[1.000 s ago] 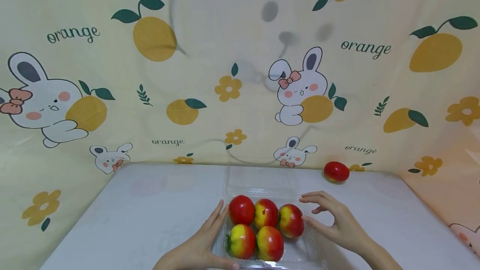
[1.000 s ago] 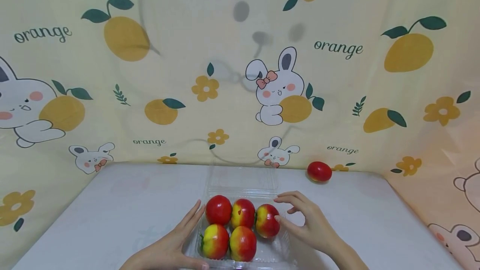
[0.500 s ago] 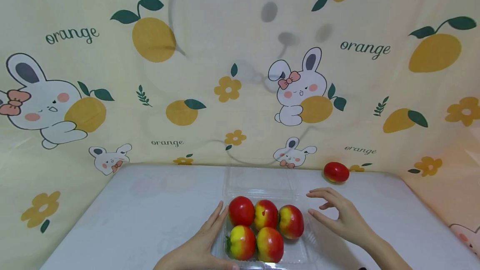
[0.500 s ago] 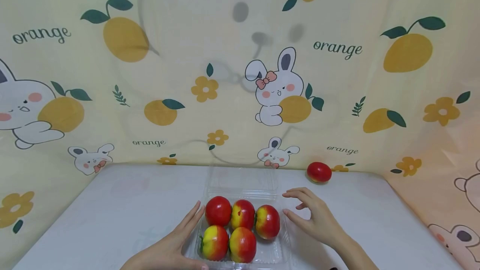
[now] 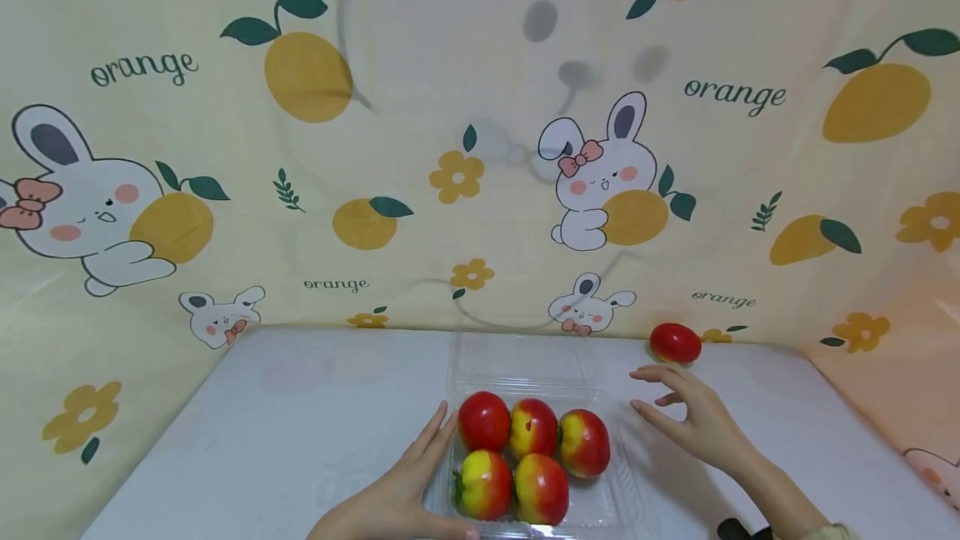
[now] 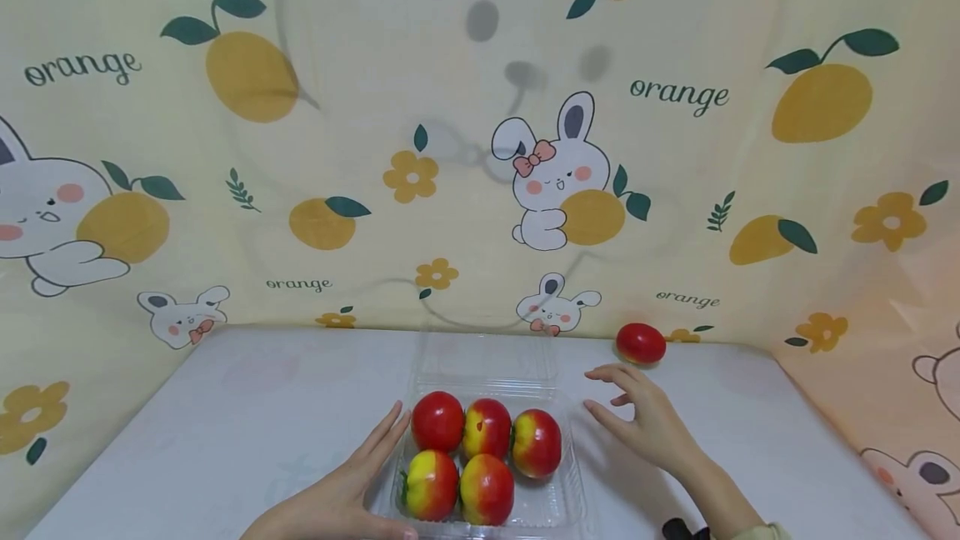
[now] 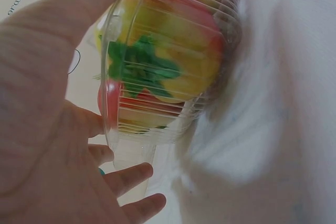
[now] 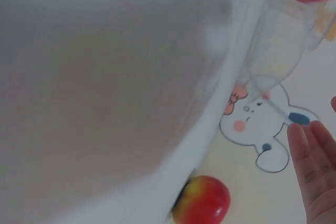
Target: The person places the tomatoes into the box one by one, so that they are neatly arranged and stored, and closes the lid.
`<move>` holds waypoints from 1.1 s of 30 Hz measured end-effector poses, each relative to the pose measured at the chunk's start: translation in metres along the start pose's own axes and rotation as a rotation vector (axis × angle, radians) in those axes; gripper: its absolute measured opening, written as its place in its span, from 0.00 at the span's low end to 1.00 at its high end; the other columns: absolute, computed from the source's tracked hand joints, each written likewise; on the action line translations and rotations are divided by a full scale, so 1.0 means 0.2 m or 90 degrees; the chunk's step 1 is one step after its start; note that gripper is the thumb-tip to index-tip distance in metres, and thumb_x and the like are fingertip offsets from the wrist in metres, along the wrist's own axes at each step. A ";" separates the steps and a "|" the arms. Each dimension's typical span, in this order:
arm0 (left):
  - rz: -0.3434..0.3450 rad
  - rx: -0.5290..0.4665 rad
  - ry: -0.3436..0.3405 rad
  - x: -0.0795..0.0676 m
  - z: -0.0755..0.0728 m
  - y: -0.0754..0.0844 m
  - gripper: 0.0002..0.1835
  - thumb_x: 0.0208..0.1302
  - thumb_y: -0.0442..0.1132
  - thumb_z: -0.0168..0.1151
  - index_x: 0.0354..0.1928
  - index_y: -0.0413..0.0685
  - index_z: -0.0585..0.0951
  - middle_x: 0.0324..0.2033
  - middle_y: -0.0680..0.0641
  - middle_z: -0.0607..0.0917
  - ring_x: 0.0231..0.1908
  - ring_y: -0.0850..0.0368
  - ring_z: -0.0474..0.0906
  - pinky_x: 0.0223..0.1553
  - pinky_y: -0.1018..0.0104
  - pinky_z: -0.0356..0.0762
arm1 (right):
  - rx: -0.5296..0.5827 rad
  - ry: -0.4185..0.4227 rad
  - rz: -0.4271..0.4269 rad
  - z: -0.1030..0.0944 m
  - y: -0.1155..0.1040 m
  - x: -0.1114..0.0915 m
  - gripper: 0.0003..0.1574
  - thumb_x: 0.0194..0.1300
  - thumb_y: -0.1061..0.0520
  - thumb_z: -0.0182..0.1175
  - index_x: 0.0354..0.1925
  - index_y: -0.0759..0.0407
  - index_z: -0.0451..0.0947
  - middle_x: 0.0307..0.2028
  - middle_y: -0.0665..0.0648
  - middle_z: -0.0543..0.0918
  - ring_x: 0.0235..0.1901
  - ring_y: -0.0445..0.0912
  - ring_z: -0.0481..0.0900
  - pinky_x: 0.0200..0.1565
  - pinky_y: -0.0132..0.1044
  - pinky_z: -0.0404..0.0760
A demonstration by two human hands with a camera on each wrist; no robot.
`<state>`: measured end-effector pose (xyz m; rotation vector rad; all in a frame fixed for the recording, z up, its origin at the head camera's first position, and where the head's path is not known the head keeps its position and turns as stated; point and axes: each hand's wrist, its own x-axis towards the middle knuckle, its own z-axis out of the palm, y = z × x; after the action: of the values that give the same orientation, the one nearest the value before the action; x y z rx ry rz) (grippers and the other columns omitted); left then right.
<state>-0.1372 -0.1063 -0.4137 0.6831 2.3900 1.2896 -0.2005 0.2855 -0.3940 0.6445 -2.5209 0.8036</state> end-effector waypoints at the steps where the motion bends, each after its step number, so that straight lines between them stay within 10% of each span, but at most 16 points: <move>1: -0.003 -0.003 -0.001 0.00 0.00 0.00 0.62 0.48 0.60 0.71 0.77 0.55 0.41 0.76 0.45 0.33 0.72 0.34 0.43 0.57 0.25 0.60 | -0.004 0.002 -0.003 0.00 0.01 0.00 0.23 0.52 0.60 0.72 0.48 0.56 0.80 0.46 0.54 0.82 0.44 0.39 0.76 0.32 0.32 0.84; 33: 0.000 0.002 0.000 0.00 0.00 0.01 0.63 0.48 0.61 0.71 0.76 0.55 0.40 0.76 0.46 0.32 0.72 0.36 0.41 0.59 0.27 0.59 | -0.038 -0.041 0.132 -0.02 0.24 0.10 0.28 0.60 0.54 0.67 0.56 0.64 0.75 0.57 0.71 0.71 0.50 0.64 0.73 0.44 0.57 0.82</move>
<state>-0.1359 -0.1058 -0.4130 0.6833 2.3922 1.2860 -0.2416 0.3168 -0.4016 0.3998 -2.6917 0.7840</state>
